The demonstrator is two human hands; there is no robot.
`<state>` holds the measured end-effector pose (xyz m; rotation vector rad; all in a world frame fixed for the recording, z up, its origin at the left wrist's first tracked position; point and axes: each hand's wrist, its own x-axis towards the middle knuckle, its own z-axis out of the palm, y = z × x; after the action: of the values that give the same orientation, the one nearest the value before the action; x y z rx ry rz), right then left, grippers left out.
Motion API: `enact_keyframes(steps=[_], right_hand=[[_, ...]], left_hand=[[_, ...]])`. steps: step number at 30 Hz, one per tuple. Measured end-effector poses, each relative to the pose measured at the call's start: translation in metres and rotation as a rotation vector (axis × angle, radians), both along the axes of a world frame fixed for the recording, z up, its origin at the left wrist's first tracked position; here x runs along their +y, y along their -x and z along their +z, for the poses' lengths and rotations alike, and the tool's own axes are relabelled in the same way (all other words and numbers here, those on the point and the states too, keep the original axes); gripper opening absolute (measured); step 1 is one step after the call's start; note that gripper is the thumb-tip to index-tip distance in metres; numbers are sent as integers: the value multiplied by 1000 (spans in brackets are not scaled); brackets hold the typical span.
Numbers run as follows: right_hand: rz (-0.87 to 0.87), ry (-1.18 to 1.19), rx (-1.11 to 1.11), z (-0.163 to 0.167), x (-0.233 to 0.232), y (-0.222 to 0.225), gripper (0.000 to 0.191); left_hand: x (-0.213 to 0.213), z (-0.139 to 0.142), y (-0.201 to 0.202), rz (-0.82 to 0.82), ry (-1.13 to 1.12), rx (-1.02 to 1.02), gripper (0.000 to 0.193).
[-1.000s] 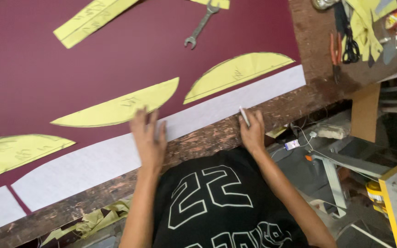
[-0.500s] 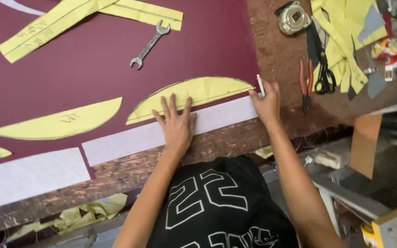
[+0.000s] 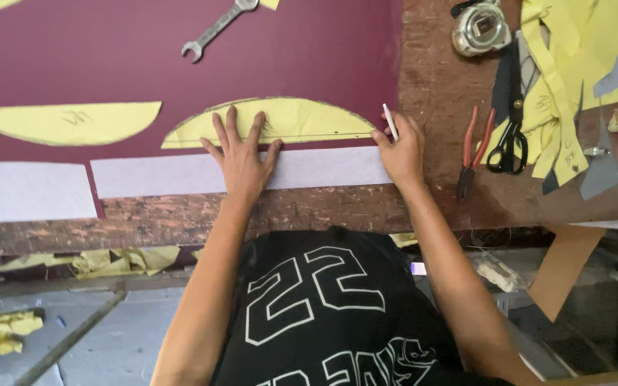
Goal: The person traces around yellow paper pattern pieces with a white marker onto maroon vinyl on the work table, then cuts white paper strips and pattern pieces with scissors. They reposition the patterns and vinyl between cuts and occasionally move pliers and a wrench aside while working.
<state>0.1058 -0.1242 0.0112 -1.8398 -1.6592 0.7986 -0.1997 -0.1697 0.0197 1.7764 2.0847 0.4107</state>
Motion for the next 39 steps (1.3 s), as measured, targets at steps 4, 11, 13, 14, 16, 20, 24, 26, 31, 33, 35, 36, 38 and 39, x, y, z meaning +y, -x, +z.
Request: enact_keyframes(steps=[4,11,13,14,16,20,24,26,31,33,35,36,38,39], right_hand=[[15,-65,89,-6,-11,-28,31],[-244,-106,-99,9,-58,-138,19],[-262,-5,-280,7,-72,-155,37],[-270,45,-368,4,-77,-160,47],[-204,-18,-378,-8,-82,-163,52],[-197,-62,-334,-30,-80,-169,42],[-324,91,-247,-35,-74,-180,35],[-330,113,-55,-27,-74,-177,29],[3,68,-149,15,-73,-113,30],[225,35,-188,30,-69,-61,36],[532,-221,-192,34,-54,9,48],[526,27,-85,36,-50,46,42],[660,64,-13,38,-43,119,34],[691,238,-46,36,-38,157,38]], left_hand=[[-16,-3,9,89,-102,-80,58],[-100,-5,21,290,-127,-41,45],[-115,-8,22,333,-130,-17,42],[-119,-10,24,360,-161,7,41],[-121,-13,32,417,-212,59,39],[-112,-15,61,527,-236,87,43],[-107,-16,81,560,-177,200,55],[-108,-18,82,583,-176,218,58],[-111,-21,75,613,-178,194,61],[-110,-19,74,629,-161,193,66],[-109,-16,74,660,-160,186,74],[-108,-14,74,683,-163,179,79],[-107,-11,73,727,-131,169,88],[-107,-10,73,747,-98,167,91]])
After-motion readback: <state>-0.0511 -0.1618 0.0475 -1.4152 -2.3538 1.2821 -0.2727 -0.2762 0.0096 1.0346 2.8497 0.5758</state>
